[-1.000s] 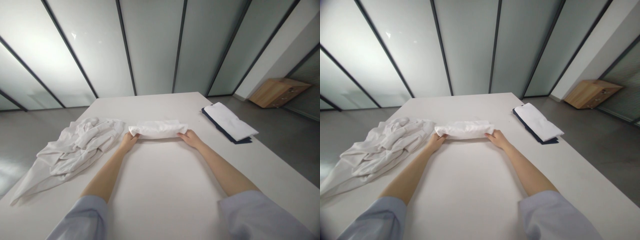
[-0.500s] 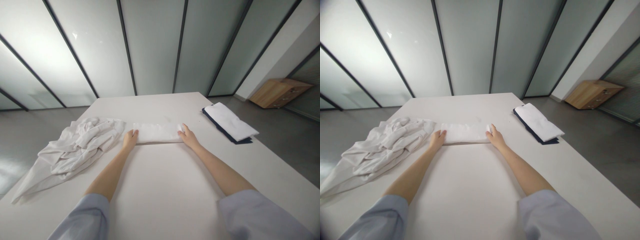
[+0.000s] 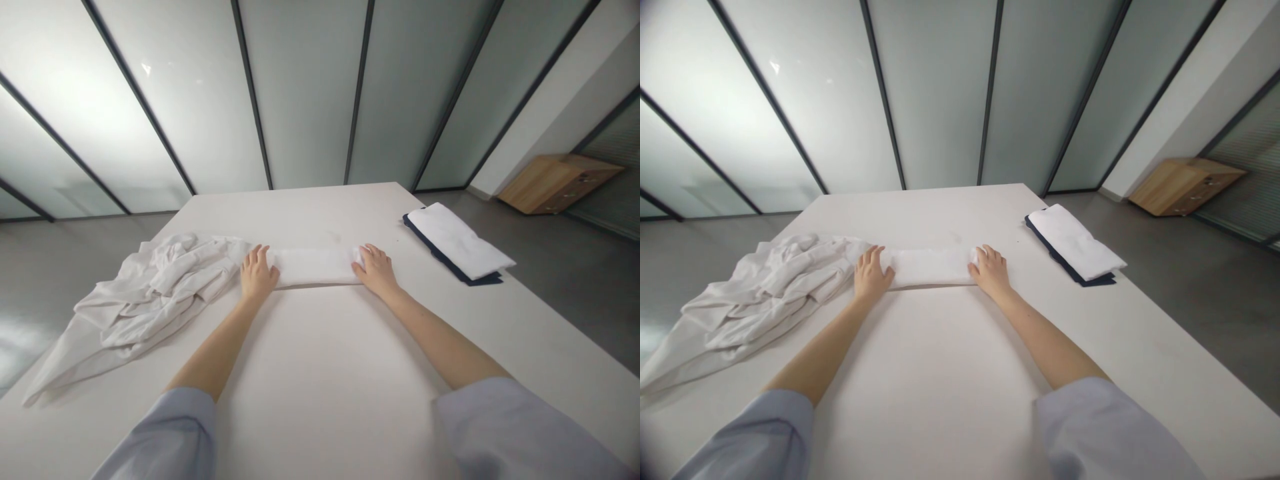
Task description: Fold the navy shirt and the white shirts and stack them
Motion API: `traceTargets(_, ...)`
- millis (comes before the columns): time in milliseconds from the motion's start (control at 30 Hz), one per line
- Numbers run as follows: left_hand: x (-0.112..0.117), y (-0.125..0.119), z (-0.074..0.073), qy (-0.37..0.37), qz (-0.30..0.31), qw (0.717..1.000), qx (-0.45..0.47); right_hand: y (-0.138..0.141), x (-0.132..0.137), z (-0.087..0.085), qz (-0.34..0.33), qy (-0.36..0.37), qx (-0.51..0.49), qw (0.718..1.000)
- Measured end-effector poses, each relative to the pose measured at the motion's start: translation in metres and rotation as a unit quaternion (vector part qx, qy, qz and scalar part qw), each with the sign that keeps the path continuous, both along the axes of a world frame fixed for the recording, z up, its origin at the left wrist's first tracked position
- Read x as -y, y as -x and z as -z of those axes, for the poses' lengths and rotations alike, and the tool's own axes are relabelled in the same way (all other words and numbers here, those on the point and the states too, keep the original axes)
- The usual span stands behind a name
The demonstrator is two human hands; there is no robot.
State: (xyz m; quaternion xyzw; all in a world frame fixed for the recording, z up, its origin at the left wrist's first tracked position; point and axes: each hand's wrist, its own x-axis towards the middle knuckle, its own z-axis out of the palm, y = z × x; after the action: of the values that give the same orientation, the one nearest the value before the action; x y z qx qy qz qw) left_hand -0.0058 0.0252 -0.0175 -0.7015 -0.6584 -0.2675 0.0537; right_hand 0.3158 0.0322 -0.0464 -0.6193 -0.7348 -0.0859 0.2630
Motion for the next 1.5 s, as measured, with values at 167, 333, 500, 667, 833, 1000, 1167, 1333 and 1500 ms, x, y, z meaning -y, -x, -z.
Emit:
traceTargets(167,0.003,-0.028,-0.016,0.034,0.072,0.994,-0.074,0.024,0.001,-0.017,-0.055,0.02,0.06,0.996)
traceTargets(333,-0.012,-0.07,-0.017,0.15,0.075,0.978,-0.124,0.067,-0.014,-0.027,-0.059,0.116,0.099,0.987)
traceTargets(500,-0.02,-0.08,0.005,0.18,0.064,0.974,-0.125,0.082,-0.028,-0.018,-0.038,0.209,0.09,0.973)
traceTargets(667,-0.02,-0.078,0.012,0.191,0.062,0.971,-0.131,0.08,-0.03,-0.013,-0.034,0.226,0.088,0.97)
traceTargets(833,-0.027,-0.079,0.01,0.225,0.071,0.963,-0.132,0.081,-0.03,-0.013,-0.036,0.223,0.087,0.97)
traceTargets(1000,-0.03,-0.079,0.012,0.217,0.073,0.965,-0.124,0.081,-0.03,-0.012,-0.036,0.207,0.088,0.974)
traceTargets(1167,-0.027,-0.072,0.017,0.166,0.095,0.976,-0.106,0.083,-0.027,-0.015,-0.032,0.205,0.094,0.974)
traceTargets(1333,-0.027,-0.058,0.022,0.093,0.152,0.982,-0.071,0.084,-0.016,-0.022,-0.022,0.193,0.112,0.975)
traceTargets(1500,-0.027,-0.051,0.019,0.09,0.146,0.983,-0.071,0.077,-0.007,-0.029,-0.039,0.196,0.128,0.971)
